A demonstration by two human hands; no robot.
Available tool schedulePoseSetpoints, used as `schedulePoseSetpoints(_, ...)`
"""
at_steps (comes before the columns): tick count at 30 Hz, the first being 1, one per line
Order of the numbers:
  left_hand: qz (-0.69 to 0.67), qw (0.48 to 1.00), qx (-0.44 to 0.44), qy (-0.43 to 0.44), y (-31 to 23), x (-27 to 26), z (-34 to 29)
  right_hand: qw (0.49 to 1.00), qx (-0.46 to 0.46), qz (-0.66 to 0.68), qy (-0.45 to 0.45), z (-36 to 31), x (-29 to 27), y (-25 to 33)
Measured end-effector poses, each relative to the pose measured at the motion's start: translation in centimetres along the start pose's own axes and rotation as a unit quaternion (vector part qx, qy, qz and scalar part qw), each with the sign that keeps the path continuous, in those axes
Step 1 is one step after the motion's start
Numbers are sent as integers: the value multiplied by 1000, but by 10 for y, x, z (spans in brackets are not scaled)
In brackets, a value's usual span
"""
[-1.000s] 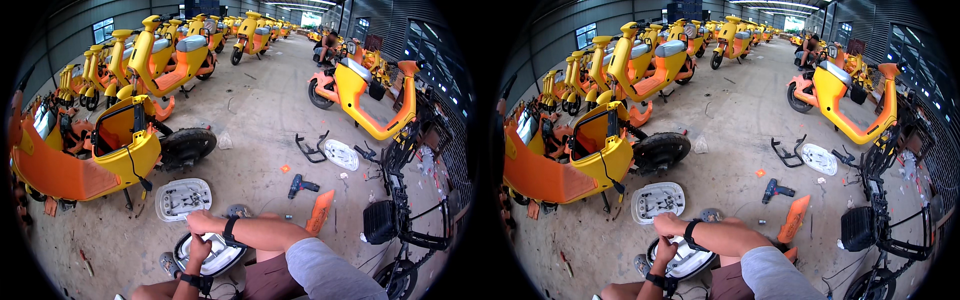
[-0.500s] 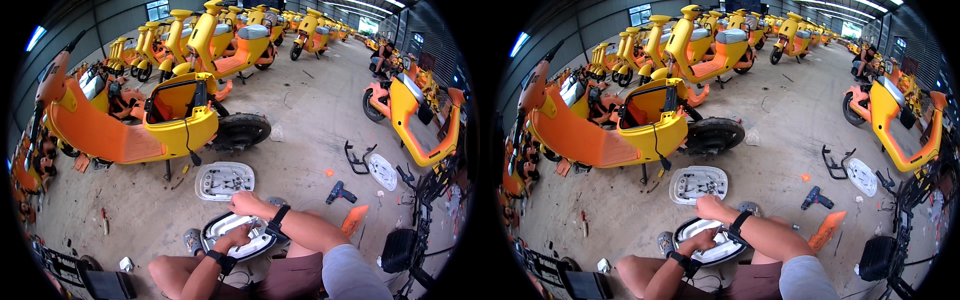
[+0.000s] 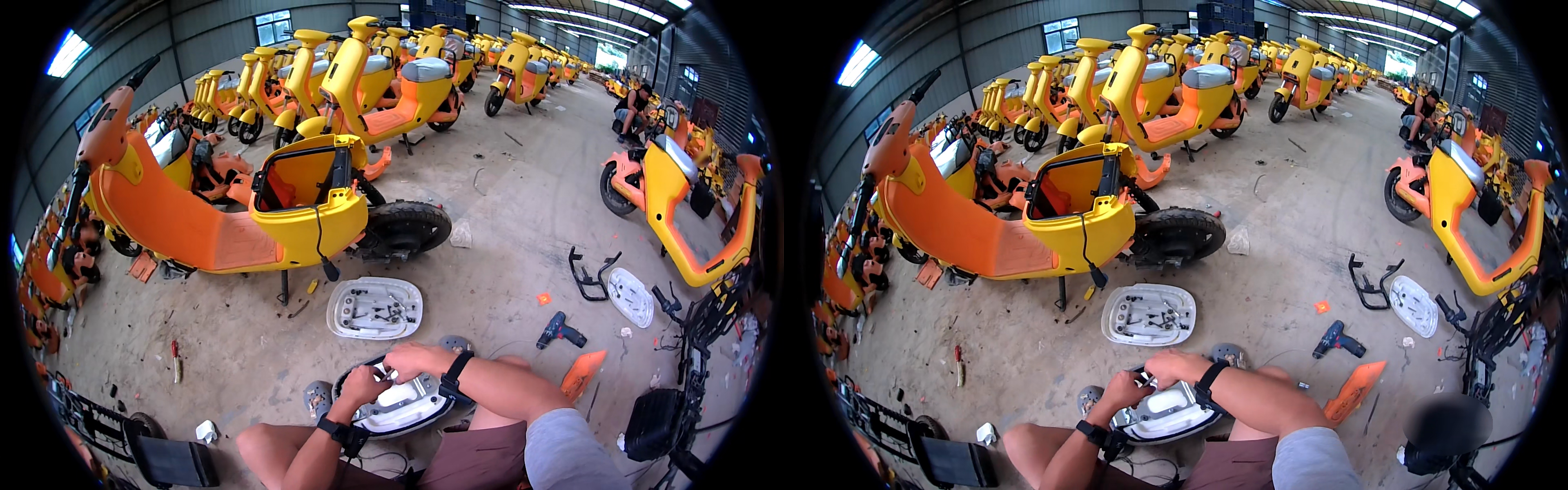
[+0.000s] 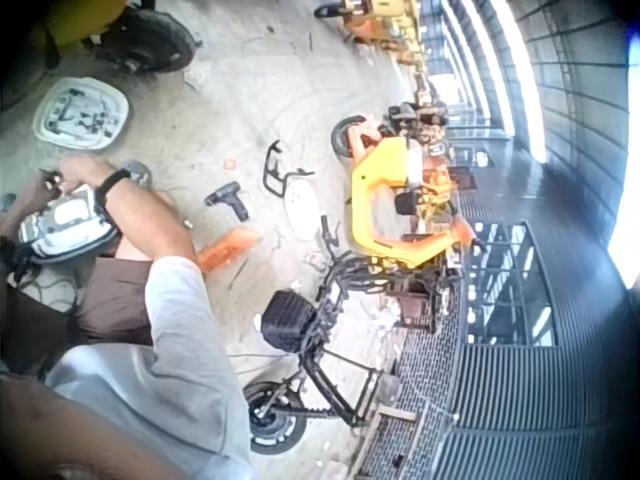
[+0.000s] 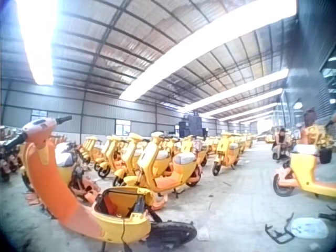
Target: The person assembles a scooter headlight panel by placing a metal bracket into the plastic housing and tightening multiple screws with a screwdriver while holding the assembly on their lap.
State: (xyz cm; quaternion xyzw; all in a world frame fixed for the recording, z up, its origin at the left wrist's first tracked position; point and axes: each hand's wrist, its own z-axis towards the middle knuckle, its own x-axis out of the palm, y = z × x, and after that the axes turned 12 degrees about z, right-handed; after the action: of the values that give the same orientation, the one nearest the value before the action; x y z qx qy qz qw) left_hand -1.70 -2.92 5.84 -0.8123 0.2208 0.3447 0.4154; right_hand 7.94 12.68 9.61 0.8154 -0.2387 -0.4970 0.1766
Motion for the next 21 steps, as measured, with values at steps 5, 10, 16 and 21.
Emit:
schedulePoseSetpoints(5, 0, 993, 58, -103, -1, -18, -24, 996, -29, 67, -61, -2, 8, -19)
schedulePoseSetpoints(10, -314, 915, 14, -254, 3, -48, -105, 979, -26, 93, -177, -31, -5, 5)
schedulePoseSetpoints(16, -315, 908, -20, -276, 41, -43, -112, 976, -6, 108, -187, -43, -8, 2)
schedulePoseSetpoints(21, -271, 927, -22, -258, 47, -35, -115, 972, 9, 179, -155, -49, 0, 10)
